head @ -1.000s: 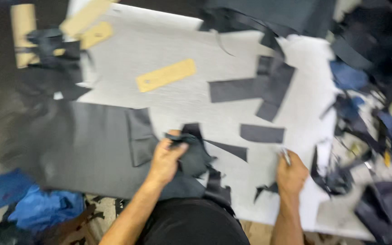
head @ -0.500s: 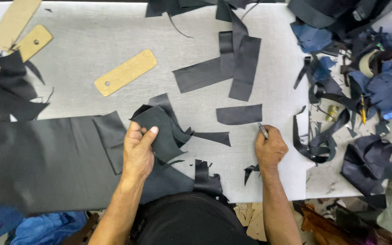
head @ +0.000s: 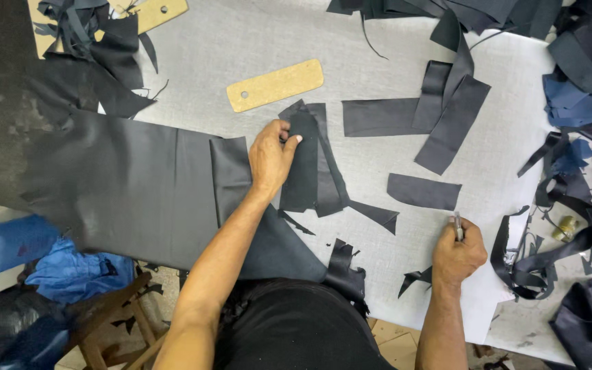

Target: The person cuts black leather pieces on a worktable using a utility knife and a wooden template. They repeatedly position the template, cut along its edges, and remove the cut pieces, accumulating a pile of offcuts.

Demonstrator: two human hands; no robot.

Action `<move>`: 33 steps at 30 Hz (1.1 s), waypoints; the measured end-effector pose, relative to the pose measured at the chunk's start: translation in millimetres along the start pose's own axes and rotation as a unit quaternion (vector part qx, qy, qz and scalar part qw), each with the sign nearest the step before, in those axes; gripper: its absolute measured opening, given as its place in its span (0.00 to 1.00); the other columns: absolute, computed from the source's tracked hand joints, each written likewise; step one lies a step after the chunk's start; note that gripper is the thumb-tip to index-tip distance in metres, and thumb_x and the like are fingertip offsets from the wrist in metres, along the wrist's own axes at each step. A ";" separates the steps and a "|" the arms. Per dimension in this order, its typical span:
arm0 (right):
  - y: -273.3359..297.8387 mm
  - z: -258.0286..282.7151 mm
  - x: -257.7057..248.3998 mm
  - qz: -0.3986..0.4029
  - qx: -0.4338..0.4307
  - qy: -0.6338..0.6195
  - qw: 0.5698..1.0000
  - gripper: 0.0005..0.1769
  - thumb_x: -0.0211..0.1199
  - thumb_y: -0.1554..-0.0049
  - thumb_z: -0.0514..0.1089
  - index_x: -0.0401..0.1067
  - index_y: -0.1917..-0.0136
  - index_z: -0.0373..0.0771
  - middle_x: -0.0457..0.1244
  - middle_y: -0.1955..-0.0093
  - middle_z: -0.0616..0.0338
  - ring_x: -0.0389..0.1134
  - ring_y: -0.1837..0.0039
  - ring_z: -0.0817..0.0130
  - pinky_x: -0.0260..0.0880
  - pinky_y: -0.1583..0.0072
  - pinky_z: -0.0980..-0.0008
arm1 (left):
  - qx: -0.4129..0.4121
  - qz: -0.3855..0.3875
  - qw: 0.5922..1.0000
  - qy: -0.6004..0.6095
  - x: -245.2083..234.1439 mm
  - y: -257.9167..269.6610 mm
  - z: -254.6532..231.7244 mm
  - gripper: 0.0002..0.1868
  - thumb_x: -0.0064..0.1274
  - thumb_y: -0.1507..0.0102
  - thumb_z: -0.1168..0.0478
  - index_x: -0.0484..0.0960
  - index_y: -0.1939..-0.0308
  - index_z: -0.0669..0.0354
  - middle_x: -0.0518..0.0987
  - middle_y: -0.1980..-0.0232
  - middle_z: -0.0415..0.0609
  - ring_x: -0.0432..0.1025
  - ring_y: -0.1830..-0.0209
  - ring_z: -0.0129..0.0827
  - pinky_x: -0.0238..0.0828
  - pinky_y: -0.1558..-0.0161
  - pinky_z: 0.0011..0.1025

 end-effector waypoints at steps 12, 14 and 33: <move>-3.7 186.2 91.3 0.228 -0.141 -0.172 0.948 0.11 0.65 0.43 0.36 0.76 0.46 0.33 0.69 0.49 0.49 0.71 0.51 0.54 0.70 0.50 0.62 | 0.011 0.080 0.983 0.166 -16.0 25.4 8.3 0.10 0.53 0.38 0.72 0.79 0.53 0.63 0.81 0.58 0.52 0.77 0.60 0.43 0.72 0.57 0.34; -7.9 198.8 102.3 0.261 -0.098 -0.197 0.940 0.10 0.64 0.44 0.36 0.76 0.47 0.35 0.69 0.48 0.50 0.73 0.48 0.52 0.72 0.48 0.60 | 0.107 0.021 0.989 0.103 -18.6 8.3 -18.1 0.14 0.56 0.42 0.71 0.79 0.51 0.64 0.81 0.53 0.53 0.76 0.54 0.45 0.73 0.52 0.37; -132.2 22.6 63.3 0.033 -0.035 -0.177 0.983 0.08 0.60 0.39 0.30 0.75 0.47 0.33 0.67 0.49 0.55 0.68 0.49 0.65 0.70 0.47 0.63 | 0.119 0.017 0.987 -0.107 -2.8 -18.3 -48.2 0.19 0.65 0.48 0.70 0.82 0.53 0.61 0.77 0.44 0.56 0.70 0.47 0.51 0.71 0.53 0.43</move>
Point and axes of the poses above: each hand's wrist, its own y-axis away from the middle knuckle, its own x-axis out of the palm, z = x × y, the point moved 7 cm from there along -y, towards the middle knuckle
